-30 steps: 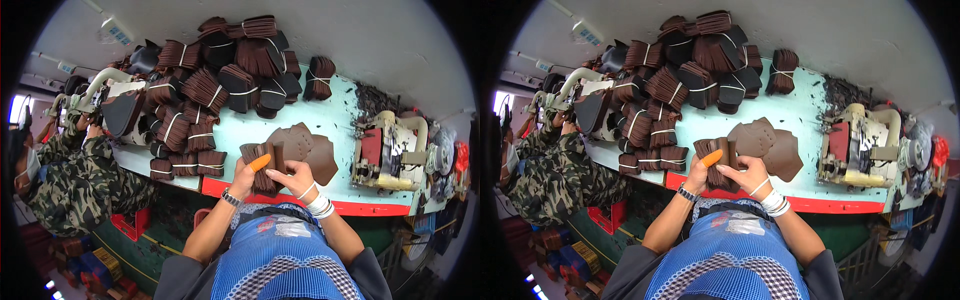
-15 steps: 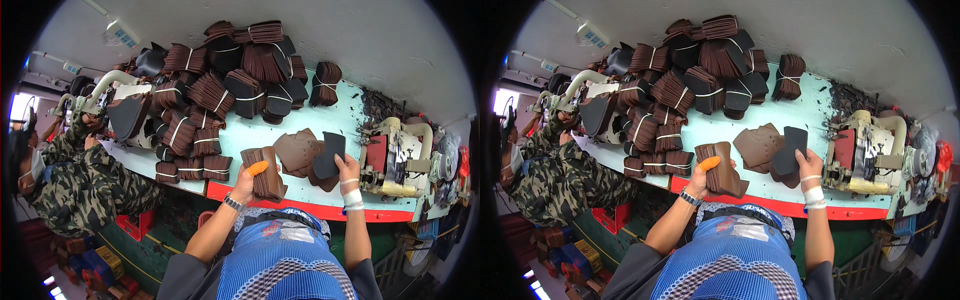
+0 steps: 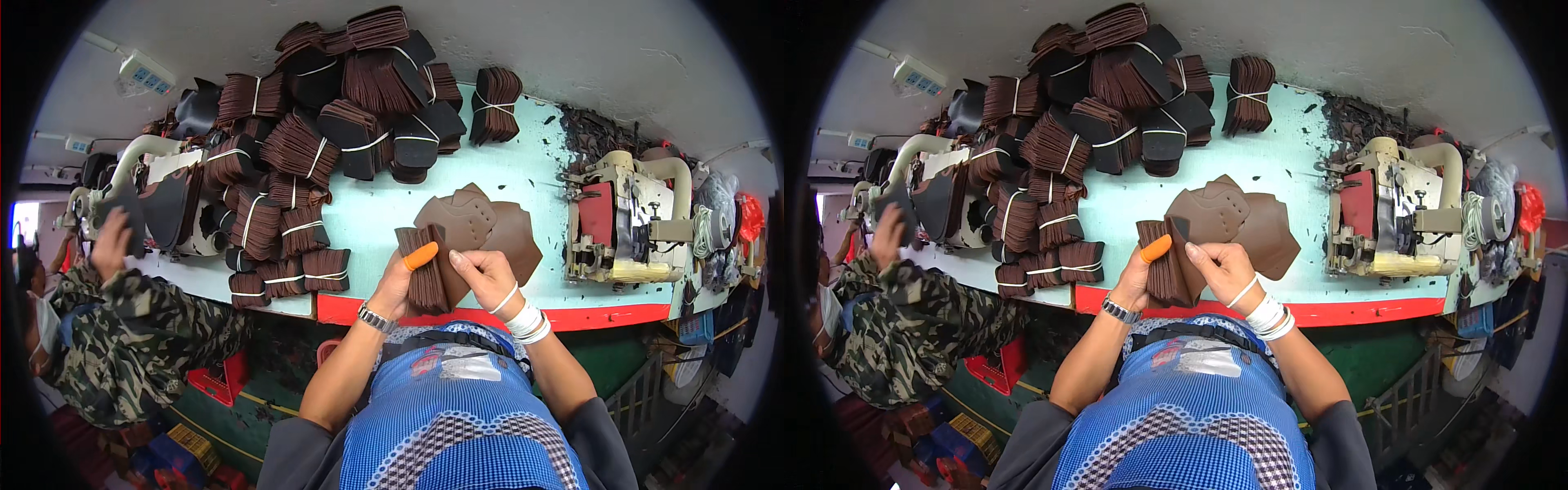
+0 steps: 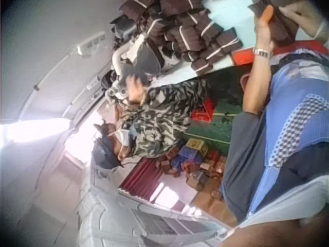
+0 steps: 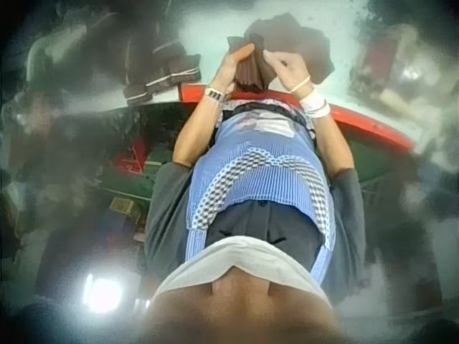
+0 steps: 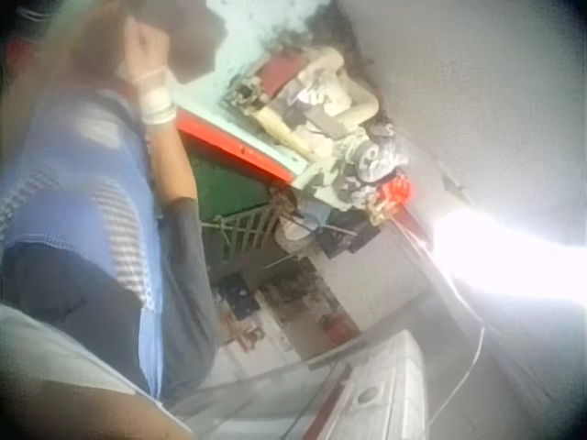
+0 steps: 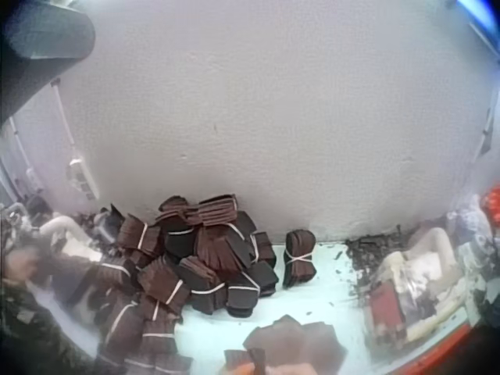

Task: The person thins the edges of leather shoe components using an industrial skiving machine, then organizes the processed components.

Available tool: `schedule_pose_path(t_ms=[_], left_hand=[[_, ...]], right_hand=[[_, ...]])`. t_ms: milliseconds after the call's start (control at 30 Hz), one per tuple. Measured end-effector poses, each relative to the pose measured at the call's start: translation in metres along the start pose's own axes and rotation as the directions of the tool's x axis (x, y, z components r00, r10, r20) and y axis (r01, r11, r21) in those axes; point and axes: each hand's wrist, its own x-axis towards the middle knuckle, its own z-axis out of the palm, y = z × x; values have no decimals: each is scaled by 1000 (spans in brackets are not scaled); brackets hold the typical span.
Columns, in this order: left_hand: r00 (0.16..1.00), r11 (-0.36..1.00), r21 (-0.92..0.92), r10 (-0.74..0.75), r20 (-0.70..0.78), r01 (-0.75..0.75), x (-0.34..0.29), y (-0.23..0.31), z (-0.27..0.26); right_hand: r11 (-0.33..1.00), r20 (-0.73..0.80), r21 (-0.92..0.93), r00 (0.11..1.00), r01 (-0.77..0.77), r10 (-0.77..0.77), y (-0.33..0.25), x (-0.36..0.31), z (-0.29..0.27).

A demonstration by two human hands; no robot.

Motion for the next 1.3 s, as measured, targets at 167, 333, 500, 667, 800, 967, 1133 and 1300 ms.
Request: schedule_pose_path(t_ms=[167, 333, 500, 667, 800, 967, 1133, 1300], left_hand=[[998, 997, 63, 44, 34, -47, -11, 3, -10], [982, 994, -29, 105, 155, -102, -5, 3, -24], [970, 979, 25, 198, 140, -203, -10, 9, -20], [977, 977, 41, 209, 53, -211, -17, 11, -16], [964, 968, -21, 252, 86, -251, -14, 12, -32], [942, 937, 96, 336, 18, -336, -13, 16, -13], [953, 952, 24, 304, -7, -304, -18, 23, -9], [954, 954, 51, 297, -44, -295, -12, 16, -36]], right_hand=[[981, -344, -153, 924, 119, -166, 23, -1, -29], [770, -511, -630, 803, -107, -307, 61, 0, -77], [999, -80, -32, 996, -29, 26, 14, -13, 7], [995, -131, 94, 991, -11, 23, 4, -15, -3], [978, -263, 206, 964, 10, 46, 9, 12, -20], [989, -57, 24, 988, 145, -143, 0, 3, 19], [999, 99, 11, 994, -38, 36, -18, -4, 15], [827, -442, -481, 734, 291, -516, -13, 14, 2]])
